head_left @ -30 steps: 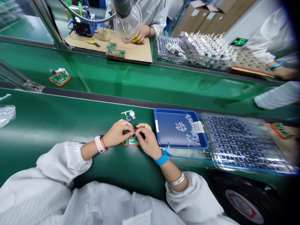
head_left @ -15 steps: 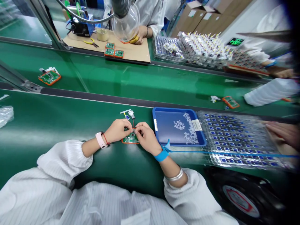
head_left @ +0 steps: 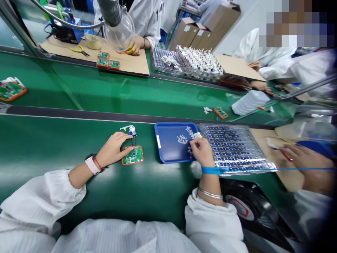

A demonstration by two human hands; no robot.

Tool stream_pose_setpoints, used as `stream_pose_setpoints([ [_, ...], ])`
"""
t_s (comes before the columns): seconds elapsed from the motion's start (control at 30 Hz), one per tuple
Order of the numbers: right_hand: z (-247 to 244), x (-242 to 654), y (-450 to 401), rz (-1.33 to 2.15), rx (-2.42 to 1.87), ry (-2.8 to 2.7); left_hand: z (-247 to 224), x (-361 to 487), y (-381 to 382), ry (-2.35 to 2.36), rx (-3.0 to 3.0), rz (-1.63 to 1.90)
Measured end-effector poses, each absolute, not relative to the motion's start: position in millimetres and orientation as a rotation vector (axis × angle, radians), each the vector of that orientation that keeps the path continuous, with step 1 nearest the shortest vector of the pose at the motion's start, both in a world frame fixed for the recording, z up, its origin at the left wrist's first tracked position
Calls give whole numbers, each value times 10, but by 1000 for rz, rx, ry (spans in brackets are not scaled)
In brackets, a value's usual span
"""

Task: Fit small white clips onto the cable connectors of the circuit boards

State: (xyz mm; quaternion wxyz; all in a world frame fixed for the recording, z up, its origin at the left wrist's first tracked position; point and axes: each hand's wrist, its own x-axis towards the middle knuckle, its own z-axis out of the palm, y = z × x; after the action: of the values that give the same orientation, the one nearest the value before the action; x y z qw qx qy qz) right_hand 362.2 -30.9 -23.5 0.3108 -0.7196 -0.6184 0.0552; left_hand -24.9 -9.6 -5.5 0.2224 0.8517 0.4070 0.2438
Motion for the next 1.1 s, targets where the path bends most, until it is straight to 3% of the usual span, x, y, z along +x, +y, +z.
stream_pose_setpoints([
  [0.57, -373, 3776, -355, 380, -1795, -1781, -46, -248, -87, 1088, 2323, 686],
  [0.97, -208, 3395, -330, 109, -1746, -1576, -21, -242, -92, 1103, 2293, 680],
  [1.1, -249, 3436, -53, 173, -1684, -1562, -14, -245, -89, 1103, 2293, 680],
])
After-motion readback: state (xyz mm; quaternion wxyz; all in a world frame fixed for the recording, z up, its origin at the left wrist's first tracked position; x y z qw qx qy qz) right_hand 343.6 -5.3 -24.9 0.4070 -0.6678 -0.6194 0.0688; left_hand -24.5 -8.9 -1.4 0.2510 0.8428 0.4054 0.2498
